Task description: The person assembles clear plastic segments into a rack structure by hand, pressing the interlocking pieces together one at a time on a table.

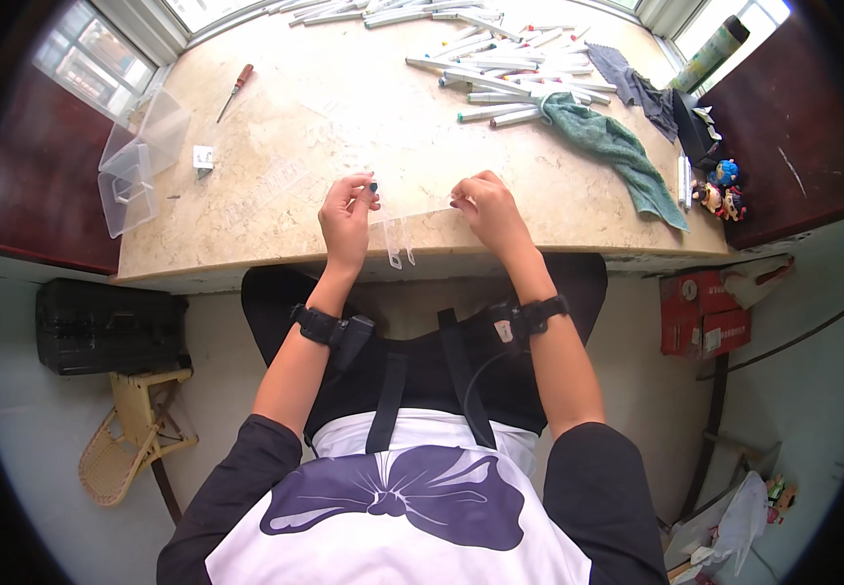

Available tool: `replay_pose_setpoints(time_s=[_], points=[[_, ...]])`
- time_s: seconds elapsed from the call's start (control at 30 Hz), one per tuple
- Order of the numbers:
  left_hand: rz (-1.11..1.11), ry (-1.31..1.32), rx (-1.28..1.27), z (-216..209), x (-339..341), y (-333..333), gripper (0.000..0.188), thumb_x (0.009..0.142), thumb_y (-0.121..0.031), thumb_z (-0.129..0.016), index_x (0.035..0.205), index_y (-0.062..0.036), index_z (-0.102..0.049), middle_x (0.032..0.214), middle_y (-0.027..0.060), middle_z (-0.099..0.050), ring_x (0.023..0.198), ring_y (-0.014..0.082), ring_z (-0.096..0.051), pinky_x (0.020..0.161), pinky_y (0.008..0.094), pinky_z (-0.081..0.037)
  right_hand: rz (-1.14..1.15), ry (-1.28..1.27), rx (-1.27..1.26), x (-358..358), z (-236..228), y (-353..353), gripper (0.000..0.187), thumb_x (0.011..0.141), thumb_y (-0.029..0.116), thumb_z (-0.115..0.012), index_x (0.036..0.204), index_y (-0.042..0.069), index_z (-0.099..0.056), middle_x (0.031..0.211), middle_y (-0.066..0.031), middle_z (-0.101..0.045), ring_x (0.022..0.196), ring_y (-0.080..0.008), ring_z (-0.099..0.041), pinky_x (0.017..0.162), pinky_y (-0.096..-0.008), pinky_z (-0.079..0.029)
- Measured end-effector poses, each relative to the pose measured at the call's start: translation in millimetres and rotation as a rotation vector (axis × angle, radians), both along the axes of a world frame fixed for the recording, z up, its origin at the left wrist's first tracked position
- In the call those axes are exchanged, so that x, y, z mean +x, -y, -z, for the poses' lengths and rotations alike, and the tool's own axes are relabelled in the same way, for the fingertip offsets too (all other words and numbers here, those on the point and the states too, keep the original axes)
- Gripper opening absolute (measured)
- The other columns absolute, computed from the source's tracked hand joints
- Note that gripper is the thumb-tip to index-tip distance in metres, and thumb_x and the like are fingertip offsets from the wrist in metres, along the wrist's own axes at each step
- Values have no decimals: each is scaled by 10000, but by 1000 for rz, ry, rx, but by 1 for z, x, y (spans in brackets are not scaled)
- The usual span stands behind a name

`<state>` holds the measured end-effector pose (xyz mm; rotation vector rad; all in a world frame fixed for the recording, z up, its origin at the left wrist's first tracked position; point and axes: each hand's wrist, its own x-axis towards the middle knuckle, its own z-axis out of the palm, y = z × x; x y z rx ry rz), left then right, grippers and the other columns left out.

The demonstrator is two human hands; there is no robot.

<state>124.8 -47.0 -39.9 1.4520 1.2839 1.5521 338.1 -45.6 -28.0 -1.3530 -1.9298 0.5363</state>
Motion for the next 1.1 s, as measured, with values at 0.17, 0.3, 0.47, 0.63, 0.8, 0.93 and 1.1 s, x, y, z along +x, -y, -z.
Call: replay_pose_setpoints(time_s=[0.17, 0.3, 0.47, 0.63, 0.8, 0.93, 1.1], points=[[-13, -67, 17, 2, 1, 0, 78, 891, -11, -594, 953, 8, -638, 968, 109, -669, 729, 149, -644, 644, 255, -526, -35, 48, 127, 1, 5, 3, 75, 759, 2, -681, 830, 11, -659, 814, -102, -655, 856, -264, -604, 756, -356, -492], [-73, -232, 172, -4, 0, 2, 65, 864, -2, -617, 922, 8, -643, 970, 134, -672, 749, 214, -649, 659, 289, -517, -12, 88, 155, 1, 8, 6, 71, 771, 3, -668, 837, 11, -644, 815, -103, -652, 857, -270, -599, 771, -360, -479], [-67, -227, 135, -1, -6, 5, 65, 858, -2, -620, 918, 4, -644, 974, 143, -672, 776, 246, -648, 684, 306, -518, -9, 105, 172, -2, 9, 8, 53, 807, 22, -617, 850, 42, -595, 812, -90, -639, 866, -264, -573, 820, -374, -408], [-91, -305, 187, 4, -14, 6, 77, 859, 9, -608, 928, -2, -639, 966, 140, -667, 786, 251, -653, 687, 317, -523, 44, 198, 160, -5, 11, 12, 82, 827, 32, -602, 898, 56, -570, 843, -62, -613, 902, -245, -547, 853, -384, -349], [-7, -225, 109, 11, -13, 8, 109, 849, 42, -600, 947, 8, -635, 982, 132, -645, 729, 198, -650, 663, 284, -533, 148, 257, 239, -11, 9, 16, 145, 833, 67, -618, 964, 47, -560, 945, -70, -579, 944, -255, -519, 869, -393, -328], [-22, -347, 113, 10, -9, 14, 100, 849, 25, -611, 940, 0, -640, 970, 140, -643, 733, 216, -650, 648, 288, -531, 394, 303, 318, -18, 4, 17, 242, 808, 99, -663, 1013, 24, -557, 1025, -108, -532, 967, -302, -500, 867, -407, -349], [-77, -399, 147, 14, -6, 15, 80, 846, 3, -625, 922, -7, -649, 960, 145, -647, 743, 233, -648, 633, 298, -529, 304, 185, 375, -19, -7, 15, 215, 803, 98, -677, 966, 14, -564, 947, -124, -527, 898, -316, -521, 782, -391, -423]])
